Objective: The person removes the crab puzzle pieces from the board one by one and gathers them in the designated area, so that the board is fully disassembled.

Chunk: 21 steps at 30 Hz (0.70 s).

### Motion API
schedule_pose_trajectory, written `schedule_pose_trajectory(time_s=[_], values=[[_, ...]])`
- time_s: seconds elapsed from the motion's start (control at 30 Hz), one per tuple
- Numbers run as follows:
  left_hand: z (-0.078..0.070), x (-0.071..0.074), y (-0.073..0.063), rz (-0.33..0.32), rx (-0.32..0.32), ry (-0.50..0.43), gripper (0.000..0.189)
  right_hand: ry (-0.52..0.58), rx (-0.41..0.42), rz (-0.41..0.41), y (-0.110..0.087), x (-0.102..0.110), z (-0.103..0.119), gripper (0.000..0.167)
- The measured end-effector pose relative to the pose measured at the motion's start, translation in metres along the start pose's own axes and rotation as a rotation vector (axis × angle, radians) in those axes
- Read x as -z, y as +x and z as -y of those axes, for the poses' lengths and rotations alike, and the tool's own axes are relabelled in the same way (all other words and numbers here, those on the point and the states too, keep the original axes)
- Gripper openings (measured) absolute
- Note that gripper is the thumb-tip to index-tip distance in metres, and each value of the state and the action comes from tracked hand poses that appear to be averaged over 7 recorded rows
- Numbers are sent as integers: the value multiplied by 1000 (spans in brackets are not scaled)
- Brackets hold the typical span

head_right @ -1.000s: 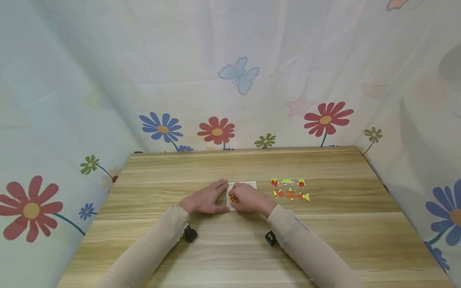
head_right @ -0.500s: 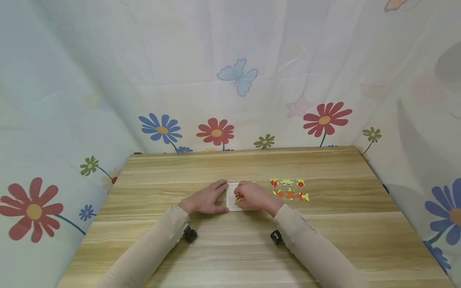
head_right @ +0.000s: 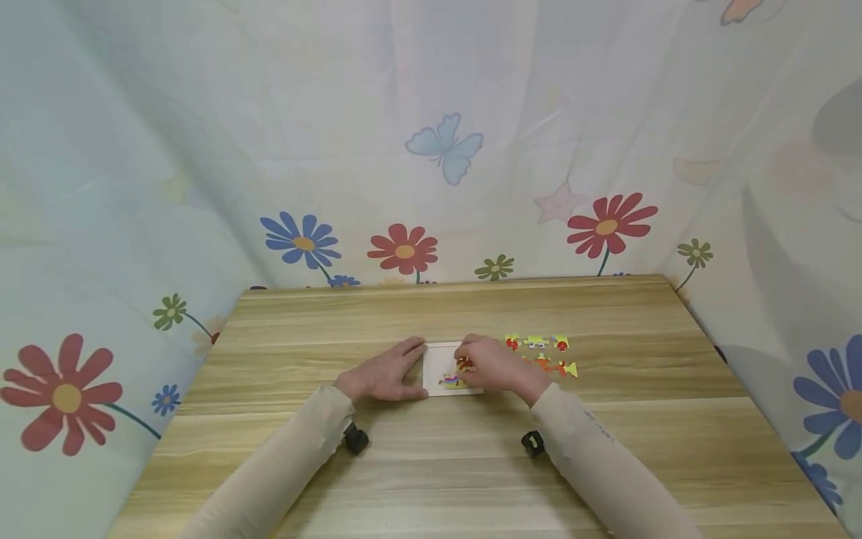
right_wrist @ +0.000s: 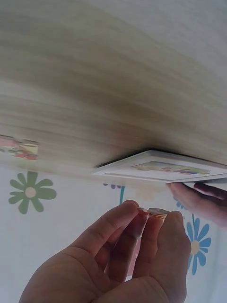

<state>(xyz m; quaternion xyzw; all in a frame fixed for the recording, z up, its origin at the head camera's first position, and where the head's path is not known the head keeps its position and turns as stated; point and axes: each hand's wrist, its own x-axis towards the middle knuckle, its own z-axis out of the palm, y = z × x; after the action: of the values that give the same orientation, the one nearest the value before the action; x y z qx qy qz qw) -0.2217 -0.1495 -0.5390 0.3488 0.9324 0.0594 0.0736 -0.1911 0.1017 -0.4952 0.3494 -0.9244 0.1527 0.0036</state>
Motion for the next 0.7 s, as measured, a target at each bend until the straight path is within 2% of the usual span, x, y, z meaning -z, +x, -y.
schedule_pose_trajectory(time_s=[0.17,0.5,0.7], values=[[0,0,0,6,6,-4,96,-37,11,-42,-6,4,-4,23],[0,-2,0,8,11,-17,96,-11,-49,-17,-26,14,-3,27],[3,-5,0,-9,-19,-4,96,27,-83,-17,-37,19,-2,28]])
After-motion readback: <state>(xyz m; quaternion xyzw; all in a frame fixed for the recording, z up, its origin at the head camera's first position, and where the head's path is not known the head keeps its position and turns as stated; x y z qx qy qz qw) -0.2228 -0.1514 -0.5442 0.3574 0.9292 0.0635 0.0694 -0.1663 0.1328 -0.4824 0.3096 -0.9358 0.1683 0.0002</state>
